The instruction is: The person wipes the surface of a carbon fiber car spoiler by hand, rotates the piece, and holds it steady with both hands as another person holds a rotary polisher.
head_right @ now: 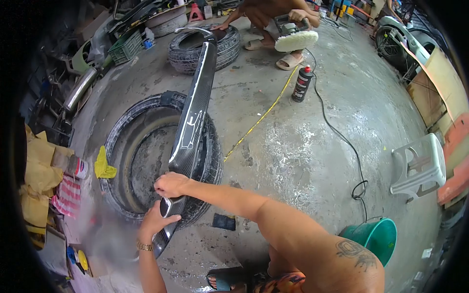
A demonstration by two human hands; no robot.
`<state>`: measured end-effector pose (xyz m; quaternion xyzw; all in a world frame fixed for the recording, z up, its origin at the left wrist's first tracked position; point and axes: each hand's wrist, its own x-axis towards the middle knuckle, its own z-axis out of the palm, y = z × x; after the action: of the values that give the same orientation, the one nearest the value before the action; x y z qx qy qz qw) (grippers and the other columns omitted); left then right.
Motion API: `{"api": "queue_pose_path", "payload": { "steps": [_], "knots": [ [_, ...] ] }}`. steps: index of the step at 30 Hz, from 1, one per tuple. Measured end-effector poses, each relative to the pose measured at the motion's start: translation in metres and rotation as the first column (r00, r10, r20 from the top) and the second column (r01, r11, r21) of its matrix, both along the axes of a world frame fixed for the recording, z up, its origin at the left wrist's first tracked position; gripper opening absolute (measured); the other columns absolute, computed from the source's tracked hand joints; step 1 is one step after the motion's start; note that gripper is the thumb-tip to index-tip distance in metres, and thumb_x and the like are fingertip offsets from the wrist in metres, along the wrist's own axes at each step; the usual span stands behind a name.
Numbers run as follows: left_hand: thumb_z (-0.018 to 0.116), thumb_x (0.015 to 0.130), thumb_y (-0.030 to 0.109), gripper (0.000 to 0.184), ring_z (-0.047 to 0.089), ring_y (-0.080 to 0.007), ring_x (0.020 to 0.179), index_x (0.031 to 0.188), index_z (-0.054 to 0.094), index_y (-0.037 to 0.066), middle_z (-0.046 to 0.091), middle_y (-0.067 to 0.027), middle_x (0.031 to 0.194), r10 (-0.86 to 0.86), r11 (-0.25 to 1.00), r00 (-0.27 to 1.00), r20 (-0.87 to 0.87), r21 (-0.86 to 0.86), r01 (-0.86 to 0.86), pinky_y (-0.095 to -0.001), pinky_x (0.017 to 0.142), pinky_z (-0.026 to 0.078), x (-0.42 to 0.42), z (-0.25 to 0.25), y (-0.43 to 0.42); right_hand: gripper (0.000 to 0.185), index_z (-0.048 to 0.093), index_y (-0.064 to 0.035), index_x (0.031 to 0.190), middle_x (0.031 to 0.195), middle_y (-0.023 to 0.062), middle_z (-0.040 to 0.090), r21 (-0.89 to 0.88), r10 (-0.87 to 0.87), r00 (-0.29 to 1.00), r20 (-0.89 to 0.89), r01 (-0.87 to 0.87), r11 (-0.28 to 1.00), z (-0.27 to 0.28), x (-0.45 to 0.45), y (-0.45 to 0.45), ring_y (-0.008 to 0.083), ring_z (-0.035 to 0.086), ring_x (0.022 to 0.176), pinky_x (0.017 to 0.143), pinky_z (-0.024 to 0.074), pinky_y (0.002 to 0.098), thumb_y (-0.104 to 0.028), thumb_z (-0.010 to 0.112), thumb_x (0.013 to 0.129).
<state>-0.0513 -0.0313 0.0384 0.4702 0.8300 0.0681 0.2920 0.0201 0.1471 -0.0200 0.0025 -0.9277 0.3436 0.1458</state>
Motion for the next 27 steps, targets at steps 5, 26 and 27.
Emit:
{"api": "queue_pose_path", "payload": {
  "steps": [5, 26, 27],
  "knots": [
    [0.086, 0.066, 0.057, 0.097, 0.062, -0.0413, 0.118, 0.13, 0.051, -0.007, 0.064, -0.0298, 0.123, 0.009, 1.0, 0.999, 0.034, 0.004, -0.009, -0.0449, 0.1, 0.048, -0.002, 0.001, -0.001, 0.024, 0.072, -0.0047, 0.092, 0.094, 0.0159, 0.072, -0.033, 0.003, 1.0, 0.01, -0.003, 0.999, -0.002, -0.001, 0.0, 0.0385, 0.067, 0.093, 0.087, 0.051, 0.0478, -0.025, 0.059, 0.09],
    [0.084, 0.062, 0.066, 0.109, 0.062, -0.043, 0.118, 0.134, 0.05, -0.009, 0.064, -0.0326, 0.122, 0.025, 0.997, 1.0, 0.011, -0.079, -0.024, -0.0456, 0.101, 0.048, -0.003, 0.007, 0.002, 0.07, 0.071, 0.0015, 0.087, 0.092, 0.023, 0.07, -0.122, 0.031, 0.983, 0.181, -0.009, 0.992, 0.02, 0.003, 0.001, 0.0438, 0.064, 0.093, 0.09, 0.0494, 0.05, -0.054, 0.033, 0.105],
    [0.085, 0.063, 0.063, 0.103, 0.062, -0.0416, 0.118, 0.131, 0.052, -0.007, 0.065, -0.0302, 0.122, 0.035, 0.995, 0.999, 0.039, -0.091, -0.031, -0.0456, 0.1, 0.048, -0.004, 0.007, 0.003, 0.068, 0.07, 0.0012, 0.088, 0.093, 0.0221, 0.069, -0.104, 0.025, 0.987, 0.16, -0.008, 0.995, 0.019, 0.004, 0.001, 0.0429, 0.064, 0.093, 0.091, 0.0489, 0.0495, -0.053, 0.033, 0.106]
  ]
}}
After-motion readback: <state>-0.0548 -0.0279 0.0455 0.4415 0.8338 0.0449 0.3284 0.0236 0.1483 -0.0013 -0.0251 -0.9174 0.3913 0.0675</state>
